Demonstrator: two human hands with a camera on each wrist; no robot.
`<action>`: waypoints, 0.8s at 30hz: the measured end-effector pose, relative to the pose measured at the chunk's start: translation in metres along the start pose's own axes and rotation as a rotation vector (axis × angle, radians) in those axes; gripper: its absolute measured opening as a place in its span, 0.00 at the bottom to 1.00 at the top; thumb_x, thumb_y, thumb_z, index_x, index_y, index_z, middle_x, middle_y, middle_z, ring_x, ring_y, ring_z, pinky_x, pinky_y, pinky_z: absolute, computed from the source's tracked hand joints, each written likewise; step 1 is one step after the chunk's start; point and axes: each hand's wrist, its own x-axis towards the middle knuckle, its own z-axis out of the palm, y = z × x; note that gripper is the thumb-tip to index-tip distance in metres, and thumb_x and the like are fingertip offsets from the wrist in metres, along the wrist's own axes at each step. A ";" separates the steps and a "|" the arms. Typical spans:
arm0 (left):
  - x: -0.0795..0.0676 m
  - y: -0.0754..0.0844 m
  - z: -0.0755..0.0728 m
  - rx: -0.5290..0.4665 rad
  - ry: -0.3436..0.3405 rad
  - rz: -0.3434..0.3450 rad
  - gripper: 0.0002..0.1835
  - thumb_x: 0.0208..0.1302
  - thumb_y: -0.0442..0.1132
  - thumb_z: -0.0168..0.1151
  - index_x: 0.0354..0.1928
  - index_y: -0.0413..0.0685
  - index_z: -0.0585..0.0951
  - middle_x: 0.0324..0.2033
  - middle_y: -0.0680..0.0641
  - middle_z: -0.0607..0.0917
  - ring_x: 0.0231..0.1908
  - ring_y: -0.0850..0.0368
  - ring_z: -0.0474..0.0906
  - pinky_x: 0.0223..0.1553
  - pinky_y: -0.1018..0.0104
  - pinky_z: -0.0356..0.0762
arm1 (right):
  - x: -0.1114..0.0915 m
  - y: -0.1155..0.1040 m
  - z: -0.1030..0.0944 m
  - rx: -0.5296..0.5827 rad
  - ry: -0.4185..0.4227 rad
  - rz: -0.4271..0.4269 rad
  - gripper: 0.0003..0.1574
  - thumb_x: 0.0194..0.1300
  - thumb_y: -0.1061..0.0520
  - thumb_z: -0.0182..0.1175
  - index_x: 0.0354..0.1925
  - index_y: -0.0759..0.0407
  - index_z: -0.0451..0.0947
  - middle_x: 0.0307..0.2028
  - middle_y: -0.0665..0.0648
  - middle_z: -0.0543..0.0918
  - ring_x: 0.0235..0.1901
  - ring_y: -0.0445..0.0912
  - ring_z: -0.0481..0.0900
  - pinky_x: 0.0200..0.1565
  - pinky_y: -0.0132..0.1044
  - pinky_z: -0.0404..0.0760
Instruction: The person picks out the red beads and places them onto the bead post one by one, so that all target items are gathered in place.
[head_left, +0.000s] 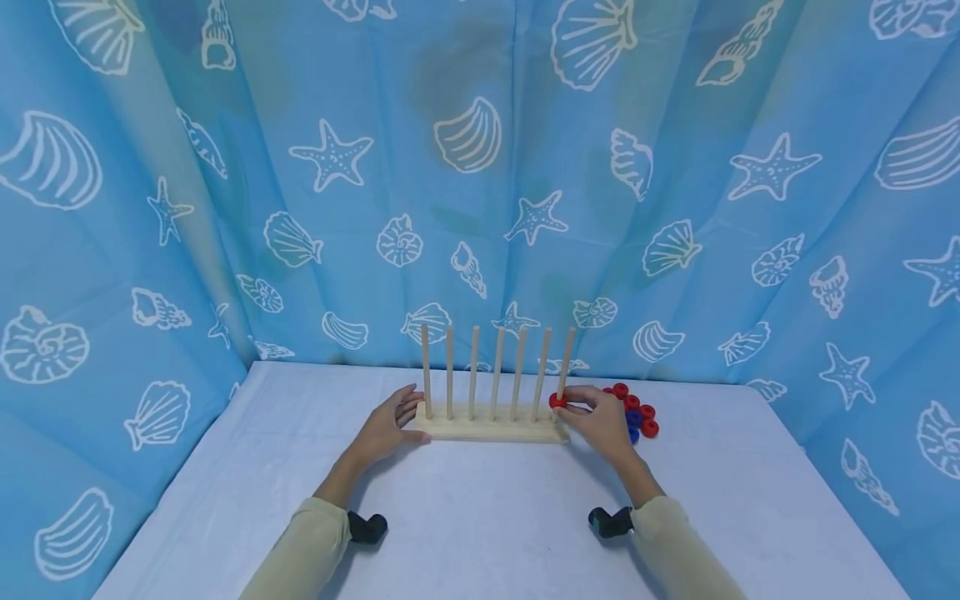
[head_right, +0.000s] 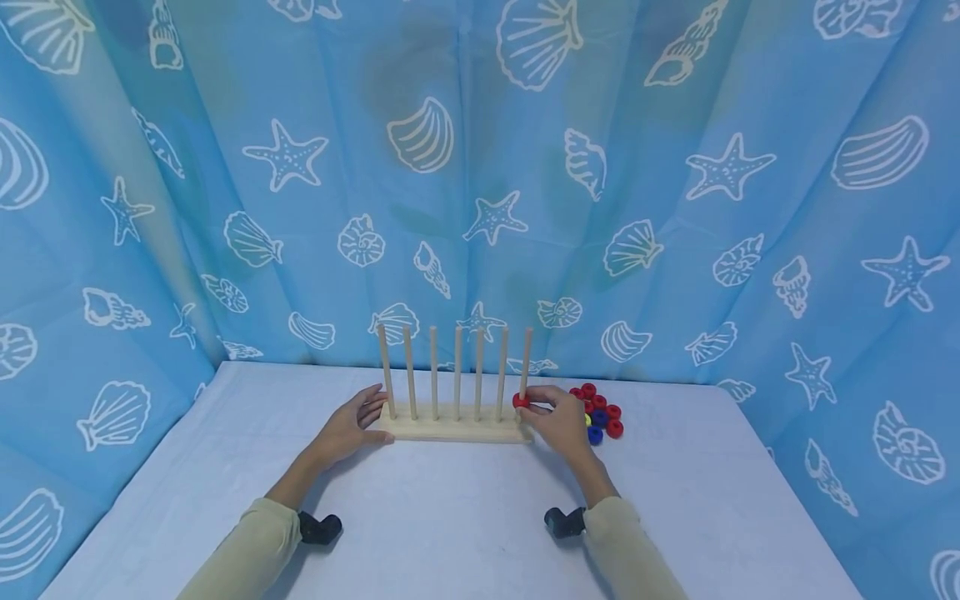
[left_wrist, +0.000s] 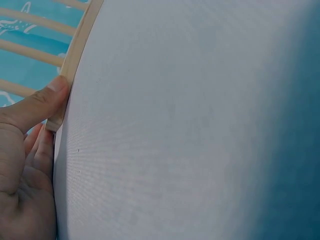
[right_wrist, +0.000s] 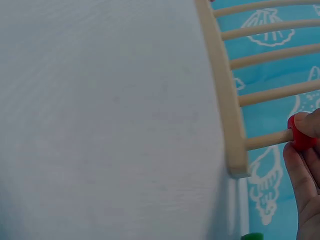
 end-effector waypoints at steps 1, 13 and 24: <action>0.000 0.000 0.000 -0.003 -0.001 0.002 0.54 0.43 0.31 0.79 0.73 0.42 0.59 0.64 0.44 0.72 0.65 0.48 0.68 0.63 0.68 0.69 | 0.000 0.001 0.001 -0.004 -0.003 0.009 0.23 0.56 0.60 0.72 0.51 0.59 0.83 0.48 0.58 0.84 0.51 0.52 0.82 0.47 0.39 0.84; 0.001 -0.001 0.000 0.012 -0.001 -0.009 0.54 0.44 0.31 0.79 0.74 0.43 0.59 0.64 0.44 0.72 0.65 0.49 0.68 0.63 0.66 0.70 | -0.001 0.011 0.006 -0.021 -0.042 0.022 0.21 0.55 0.60 0.73 0.48 0.61 0.83 0.46 0.61 0.84 0.46 0.55 0.85 0.45 0.41 0.85; 0.000 0.000 -0.001 0.038 -0.010 0.003 0.53 0.46 0.32 0.78 0.74 0.42 0.58 0.65 0.43 0.72 0.66 0.48 0.68 0.64 0.64 0.69 | 0.000 0.019 0.008 -0.054 -0.085 0.040 0.22 0.55 0.61 0.73 0.50 0.62 0.82 0.48 0.62 0.83 0.46 0.55 0.84 0.44 0.40 0.86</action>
